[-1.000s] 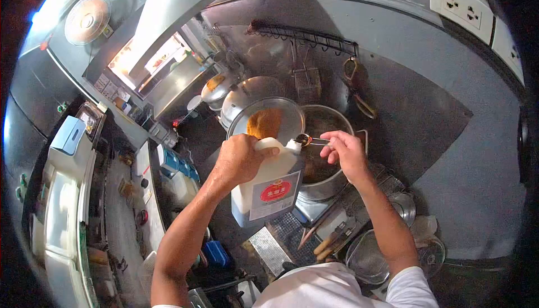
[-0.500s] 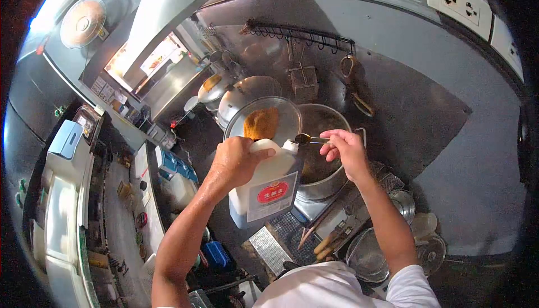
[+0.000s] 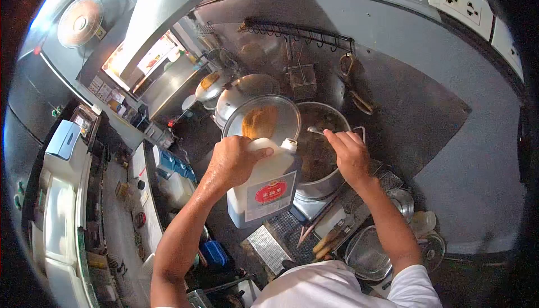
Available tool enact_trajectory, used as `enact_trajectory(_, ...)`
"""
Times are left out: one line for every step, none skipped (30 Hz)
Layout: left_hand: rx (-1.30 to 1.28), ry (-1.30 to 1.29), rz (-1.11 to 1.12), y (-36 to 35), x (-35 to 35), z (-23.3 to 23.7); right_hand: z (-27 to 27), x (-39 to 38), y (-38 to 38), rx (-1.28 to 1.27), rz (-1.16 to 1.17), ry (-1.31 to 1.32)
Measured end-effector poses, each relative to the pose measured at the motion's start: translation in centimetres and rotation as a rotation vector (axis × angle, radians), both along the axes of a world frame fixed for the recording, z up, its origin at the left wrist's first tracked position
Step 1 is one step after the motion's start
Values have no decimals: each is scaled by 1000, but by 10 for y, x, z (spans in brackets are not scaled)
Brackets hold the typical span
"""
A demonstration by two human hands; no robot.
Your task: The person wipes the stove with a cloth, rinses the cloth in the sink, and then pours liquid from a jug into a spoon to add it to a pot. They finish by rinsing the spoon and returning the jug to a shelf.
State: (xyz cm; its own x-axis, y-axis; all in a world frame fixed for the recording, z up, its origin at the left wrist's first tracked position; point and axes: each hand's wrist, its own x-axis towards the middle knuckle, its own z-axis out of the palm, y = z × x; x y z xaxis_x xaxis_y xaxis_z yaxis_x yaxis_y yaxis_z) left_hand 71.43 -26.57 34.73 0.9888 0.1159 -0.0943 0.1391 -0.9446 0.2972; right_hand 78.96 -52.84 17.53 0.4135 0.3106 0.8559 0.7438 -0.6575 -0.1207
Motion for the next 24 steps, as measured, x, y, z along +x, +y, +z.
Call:
enact_trajectory(23, -2, -8, 0, 1, 0, 2, -3, 4, 0, -1, -1)
enact_trajectory(24, -2, -10, 0, 1, 0, 2, -9, 10, 270, 94, 290)
enact_trajectory(-1, 4, -11, 1, 2, -1, 3, -13, 14, 540, 189, 580)
enact_trajectory(-25, 9, -12, 1, 2, -1, 5, -12, 16, 541, 188, 579)
enact_trajectory(-25, 9, -13, 1, 3, 0, 8, -11, 18, 673, 270, 776)
enact_trajectory(-3, 11, -20, 0, 3, 0, 9, -9, 19, 803, 354, 974)
enact_trajectory(19, 12, -27, 0, 4, 1, 8, -6, 19, 803, 354, 973)
enact_trajectory(18, 10, -26, -1, 5, 2, 5, -2, 19, 830, 437, 1016)
enact_trajectory(40, 21, -36, -1, 6, 2, 3, 1, 19, 855, 521, 1060)
enact_trajectory(61, 33, -45, -2, 7, 3, 2, 2, 20, 854, 524, 1061)
enact_trajectory(62, 33, -42, -2, 8, 3, 2, 4, 21, 878, 537, 1085)
enact_trajectory(54, 23, -39, -1, 9, 2, 2, 4, 22, 903, 548, 1109)
enact_trajectory(45, 14, -38, -1, 9, 1, 1, 4, 22, 903, 550, 1111)
enact_trajectory(45, 15, -36, -1, 10, 1, 1, 5, 22, 906, 539, 1121)
enact_trajectory(39, 20, -29, -1, 10, 1, 1, 5, 22, 909, 528, 1131)
enact_trajectory(33, 24, -22, -1, 11, 1, 2, 6, 21, 909, 529, 1132)
enact_trajectory(33, 24, -20, -1, 12, 2, 3, 5, 21, 917, 537, 1142)
enact_trajectory(30, 41, -7, -2, 13, 3, 4, 5, 21, 926, 544, 1153)
enact_trajectory(27, 59, 6, -2, 14, 3, 3, 6, 20, 926, 545, 1154)
enact_trajectory(27, 59, 6, -2, 14, 3, 2, 7, 20, 932, 553, 1159)
enact_trajectory(35, 49, -8, -2, 15, 3, 2, 8, 20, 937, 561, 1165)
enact_trajectory(43, 39, -22, -2, 16, 3, 2, 9, 20, 937, 562, 1165)
enact_trajectory(44, 40, -23, -2, 16, 3, 2, 10, 20, 939, 562, 1179)
enact_trajectory(36, 24, -29, -2, 15, 2, 1, 10, 19, 943, 562, 1193)
